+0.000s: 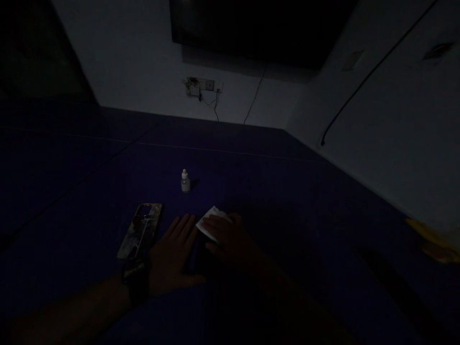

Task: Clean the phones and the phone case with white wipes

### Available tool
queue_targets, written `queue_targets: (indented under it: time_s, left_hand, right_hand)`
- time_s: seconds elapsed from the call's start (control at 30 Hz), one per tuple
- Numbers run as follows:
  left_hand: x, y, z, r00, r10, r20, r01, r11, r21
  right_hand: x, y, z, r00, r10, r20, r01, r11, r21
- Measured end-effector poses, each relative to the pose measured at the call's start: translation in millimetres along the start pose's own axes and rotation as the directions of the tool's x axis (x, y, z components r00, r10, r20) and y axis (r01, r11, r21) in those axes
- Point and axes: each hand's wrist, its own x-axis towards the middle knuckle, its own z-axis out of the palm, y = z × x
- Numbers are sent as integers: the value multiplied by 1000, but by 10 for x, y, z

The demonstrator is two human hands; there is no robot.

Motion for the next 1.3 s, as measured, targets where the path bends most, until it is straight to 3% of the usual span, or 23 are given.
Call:
queue_targets:
  time_s: [0.17,0.4,0.63,0.8,1.0,1.2,1.3]
  left_hand:
    - [1,1,-6,999,-20,42,21,1000,-19]
    - [0,7,-36,999,-4,38,6,999,-38]
    - [13,16,-37,998,-24,58,25,1000,-7]
    - [9,2,-24,1000,8,27,-9,1000,30]
    - [2,-14,-23,1000,14,25,-15,999,52]
    - [3,-23,-30,999,41,5,-41,997,59]
    - [10,-22,-53,999,43,18,-44,996,74]
  right_hand:
    - [-19,106,7,989,130,-76,-131,991,-2]
    - [0,9,14,996,-81,38,79,996,43]
    - [5,110,15,988,146,-54,-145,989,18]
    - [20,31,-19,1000,18,-12,-17,997,70]
    - [2,59,-43,994,88,-65,-85,995,46]
    - [-24,77,-20,995,-96,-43,99,992,81]
    - [22,16,3,998,-49,-40,51,997,55]
